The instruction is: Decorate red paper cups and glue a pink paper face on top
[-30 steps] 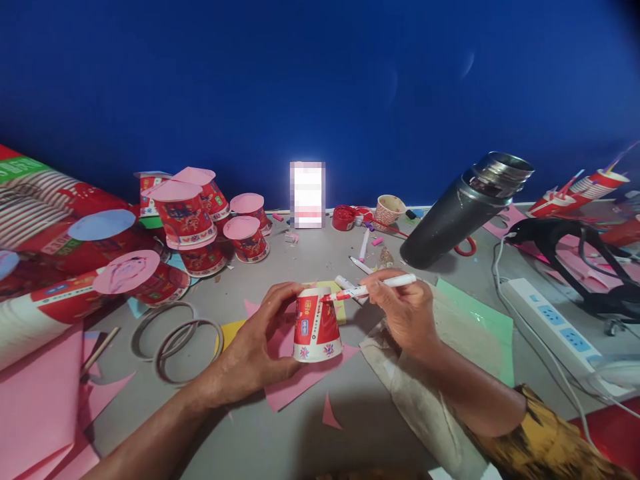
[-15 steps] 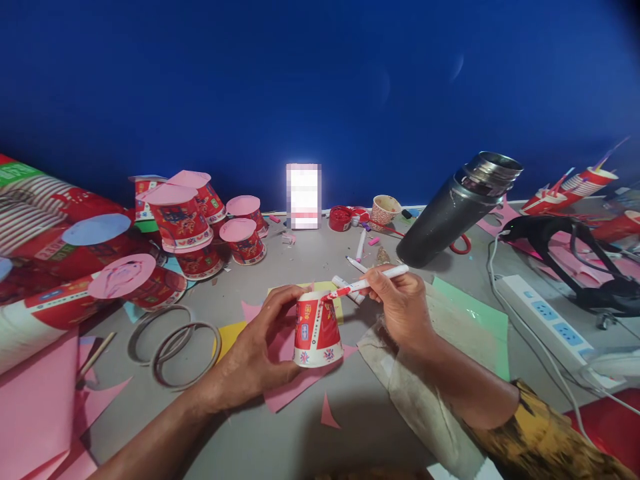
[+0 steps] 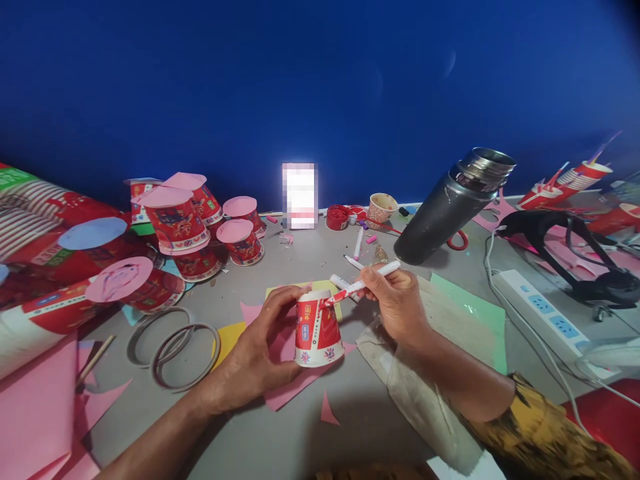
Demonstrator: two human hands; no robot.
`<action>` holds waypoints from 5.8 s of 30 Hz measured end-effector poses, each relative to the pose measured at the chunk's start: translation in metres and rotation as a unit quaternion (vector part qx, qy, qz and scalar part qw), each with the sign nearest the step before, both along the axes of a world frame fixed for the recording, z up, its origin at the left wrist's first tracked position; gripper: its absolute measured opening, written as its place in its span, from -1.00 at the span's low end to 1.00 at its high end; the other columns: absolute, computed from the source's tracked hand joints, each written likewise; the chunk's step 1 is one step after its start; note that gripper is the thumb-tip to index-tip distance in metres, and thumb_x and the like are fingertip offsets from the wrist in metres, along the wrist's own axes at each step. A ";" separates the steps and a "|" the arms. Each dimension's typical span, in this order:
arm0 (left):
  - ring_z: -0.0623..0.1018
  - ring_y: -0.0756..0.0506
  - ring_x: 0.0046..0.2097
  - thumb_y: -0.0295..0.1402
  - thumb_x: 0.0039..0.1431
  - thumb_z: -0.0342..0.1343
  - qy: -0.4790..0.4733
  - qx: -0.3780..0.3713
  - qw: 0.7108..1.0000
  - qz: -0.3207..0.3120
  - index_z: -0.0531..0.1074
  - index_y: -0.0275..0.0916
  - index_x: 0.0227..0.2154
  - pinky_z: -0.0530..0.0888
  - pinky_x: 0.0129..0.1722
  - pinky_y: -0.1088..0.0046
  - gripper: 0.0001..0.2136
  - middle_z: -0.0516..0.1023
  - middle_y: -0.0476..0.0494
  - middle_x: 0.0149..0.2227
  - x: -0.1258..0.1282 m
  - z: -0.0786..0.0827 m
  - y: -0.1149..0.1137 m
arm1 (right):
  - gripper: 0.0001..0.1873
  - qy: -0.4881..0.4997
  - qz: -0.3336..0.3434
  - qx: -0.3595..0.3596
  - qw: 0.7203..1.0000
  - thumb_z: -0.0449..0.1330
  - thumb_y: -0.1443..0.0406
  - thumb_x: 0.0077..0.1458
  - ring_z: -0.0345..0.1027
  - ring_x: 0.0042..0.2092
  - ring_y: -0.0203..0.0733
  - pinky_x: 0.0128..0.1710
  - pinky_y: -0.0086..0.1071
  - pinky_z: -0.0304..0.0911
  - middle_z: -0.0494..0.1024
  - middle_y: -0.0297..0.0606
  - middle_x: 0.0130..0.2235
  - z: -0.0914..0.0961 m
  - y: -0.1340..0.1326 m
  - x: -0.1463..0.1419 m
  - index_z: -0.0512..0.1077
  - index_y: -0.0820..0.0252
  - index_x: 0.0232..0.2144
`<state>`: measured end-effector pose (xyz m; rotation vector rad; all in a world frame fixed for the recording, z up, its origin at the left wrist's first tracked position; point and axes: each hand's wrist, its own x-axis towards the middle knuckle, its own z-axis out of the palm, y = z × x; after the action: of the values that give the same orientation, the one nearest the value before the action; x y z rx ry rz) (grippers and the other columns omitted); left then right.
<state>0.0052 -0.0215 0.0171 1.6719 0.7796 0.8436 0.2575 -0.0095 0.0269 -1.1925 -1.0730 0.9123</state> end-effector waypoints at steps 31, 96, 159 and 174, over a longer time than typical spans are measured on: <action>0.45 -0.31 0.32 -0.38 0.10 0.43 0.015 0.011 0.999 0.032 0.27 0.07 0.27 0.38 0.39 -0.02 -0.30 0.32 -0.20 0.28 0.001 0.001 0.000 | -0.63 -0.130 0.039 0.059 0.989 0.40 0.09 0.16 0.32 -0.54 -0.29 -0.53 -0.40 0.21 0.54 -0.33 -0.59 0.019 -0.016 -0.004 0.56 0.15 -0.59; 0.51 -0.30 0.22 -0.47 0.02 0.37 0.044 0.051 0.996 0.050 0.31 0.02 0.23 0.44 0.33 -0.03 -0.30 0.35 -0.16 0.20 -0.003 0.005 0.003 | -0.71 -0.169 0.106 0.106 0.974 0.33 0.13 0.24 0.18 -0.54 -0.31 -0.52 -0.38 0.13 0.45 -0.38 -0.56 0.016 -0.023 -0.004 0.57 0.12 -0.48; 0.41 -0.35 0.39 -0.31 0.05 0.51 0.037 0.009 0.999 0.026 0.26 0.10 0.30 0.28 0.46 -0.07 -0.21 0.37 -0.22 0.36 0.005 0.005 -0.004 | -0.49 -0.001 -0.011 0.081 0.997 0.38 -0.14 0.13 0.35 -0.55 -0.28 -0.56 -0.42 0.25 0.53 -0.31 -0.58 0.017 0.002 0.009 0.58 0.17 -0.46; 0.49 -0.31 0.33 -0.28 0.08 0.49 0.010 -0.026 0.999 0.020 0.29 0.13 0.27 0.40 0.40 -0.01 -0.28 0.43 -0.18 0.33 0.009 0.015 -0.004 | -0.57 -0.031 0.040 0.083 0.995 0.32 -0.07 0.23 0.37 -0.54 -0.29 -0.54 -0.43 0.31 0.59 -0.30 -0.55 0.018 -0.004 0.004 0.58 0.16 -0.41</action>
<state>0.0144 -0.0257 0.0323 1.6253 0.8443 0.8278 0.2614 -0.0136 0.0450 -1.0532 -1.2298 0.8334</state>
